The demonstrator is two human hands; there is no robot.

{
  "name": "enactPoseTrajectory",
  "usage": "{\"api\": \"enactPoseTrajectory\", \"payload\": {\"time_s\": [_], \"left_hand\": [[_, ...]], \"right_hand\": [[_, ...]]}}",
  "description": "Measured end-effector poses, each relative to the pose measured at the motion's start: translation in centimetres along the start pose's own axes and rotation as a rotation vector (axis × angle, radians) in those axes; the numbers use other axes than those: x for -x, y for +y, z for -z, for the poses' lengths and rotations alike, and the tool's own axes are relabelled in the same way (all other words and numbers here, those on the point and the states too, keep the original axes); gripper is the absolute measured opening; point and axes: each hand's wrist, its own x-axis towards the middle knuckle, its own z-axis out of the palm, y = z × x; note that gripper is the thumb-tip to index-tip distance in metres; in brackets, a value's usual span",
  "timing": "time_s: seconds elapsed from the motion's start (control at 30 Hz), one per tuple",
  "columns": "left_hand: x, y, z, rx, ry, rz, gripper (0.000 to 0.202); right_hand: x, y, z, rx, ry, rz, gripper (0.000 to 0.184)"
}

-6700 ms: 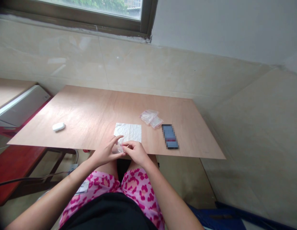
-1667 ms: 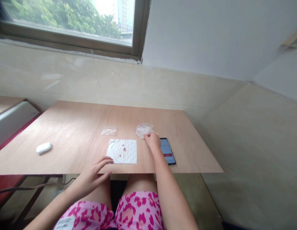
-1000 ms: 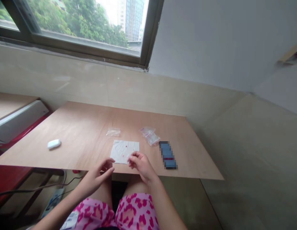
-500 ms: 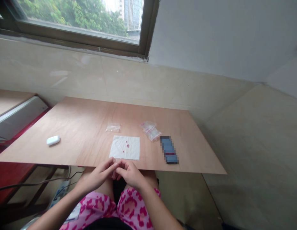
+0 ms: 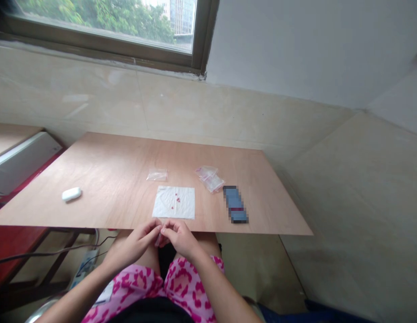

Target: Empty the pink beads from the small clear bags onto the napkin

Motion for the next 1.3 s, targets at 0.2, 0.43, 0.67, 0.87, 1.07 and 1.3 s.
{"api": "enactPoseTrajectory", "payload": {"time_s": [0.2,0.43,0.67,0.87,1.07,1.3], "left_hand": [[0.0,0.2,0.3,0.001,-0.036,-0.023,0.033],[-0.7,-1.5,0.2,0.186,-0.034,0.004,0.035],[-1.1,-2.0,0.0,0.222,-0.03,0.016,0.039],[-1.0,-2.0,0.0,0.213,-0.089,0.013,0.038],[-0.8,-1.0,0.4,0.172,-0.077,0.034,0.037],[-0.9,-1.3,0.8,0.093,-0.059,0.057,0.035]], "right_hand": [[-0.1,0.3,0.3,0.061,0.025,0.016,0.041],[0.1,-0.6,0.1,-0.012,-0.025,0.021,0.037],[0.1,-0.9,0.2,0.075,-0.021,0.049,0.035],[0.1,-0.7,0.7,0.179,-0.005,0.055,0.034],[0.4,-1.4,0.9,0.244,-0.021,0.066,0.037],[0.6,-1.9,0.9,0.275,-0.029,0.042,0.037]]}}
